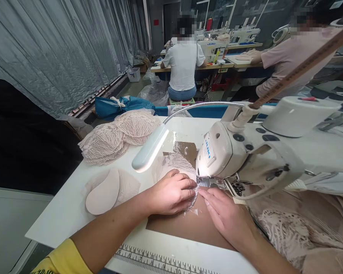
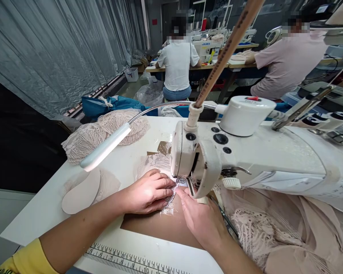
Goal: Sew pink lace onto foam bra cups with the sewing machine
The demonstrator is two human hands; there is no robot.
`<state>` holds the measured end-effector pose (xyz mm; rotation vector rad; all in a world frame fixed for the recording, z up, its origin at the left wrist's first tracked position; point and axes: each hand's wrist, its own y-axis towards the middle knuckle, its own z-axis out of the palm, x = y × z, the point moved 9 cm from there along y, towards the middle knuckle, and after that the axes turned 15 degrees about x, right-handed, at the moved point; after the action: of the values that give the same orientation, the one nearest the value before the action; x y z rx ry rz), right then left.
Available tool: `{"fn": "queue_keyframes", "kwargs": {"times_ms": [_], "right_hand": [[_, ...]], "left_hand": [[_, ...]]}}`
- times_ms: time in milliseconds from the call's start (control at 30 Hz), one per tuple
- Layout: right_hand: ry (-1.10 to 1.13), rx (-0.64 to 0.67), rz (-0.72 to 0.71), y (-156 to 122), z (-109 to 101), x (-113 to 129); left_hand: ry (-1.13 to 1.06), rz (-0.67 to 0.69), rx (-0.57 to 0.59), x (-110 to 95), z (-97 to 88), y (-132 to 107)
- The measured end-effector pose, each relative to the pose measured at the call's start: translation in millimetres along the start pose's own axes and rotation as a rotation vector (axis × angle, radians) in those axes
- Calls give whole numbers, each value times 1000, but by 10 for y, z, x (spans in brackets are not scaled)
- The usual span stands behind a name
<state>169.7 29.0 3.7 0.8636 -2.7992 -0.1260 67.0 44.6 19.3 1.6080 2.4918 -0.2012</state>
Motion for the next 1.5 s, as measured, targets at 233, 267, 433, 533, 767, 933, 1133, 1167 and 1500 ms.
{"fn": "queue_keyframes", "kwargs": {"times_ms": [233, 267, 433, 533, 767, 933, 1133, 1167, 1500], "right_hand": [[-24, 27, -82, 5, 3, 101], [-33, 33, -86, 4, 20, 107], [-37, 59, -71, -20, 108, 87], [-50, 42, -75, -34, 84, 104], [-113, 54, -82, 3, -13, 177], [-177, -7, -51, 14, -48, 163], [-224, -16, 26, 33, -8, 84], [-221, -11, 40, 36, 1, 66], [-139, -9, 64, 12, -16, -8]], "left_hand": [[-15, 25, -12, -23, -5, 18], [-21, 21, -12, -17, -3, 21], [-7, 28, 31, -12, 60, 32], [33, 41, 64, -9, 102, 23], [78, 24, 53, 0, 88, 4], [72, -21, 19, -2, 47, 12], [42, -42, 5, 4, 6, 6], [35, -41, 2, 5, 1, 4], [-28, -5, -41, 25, -42, -24]]}}
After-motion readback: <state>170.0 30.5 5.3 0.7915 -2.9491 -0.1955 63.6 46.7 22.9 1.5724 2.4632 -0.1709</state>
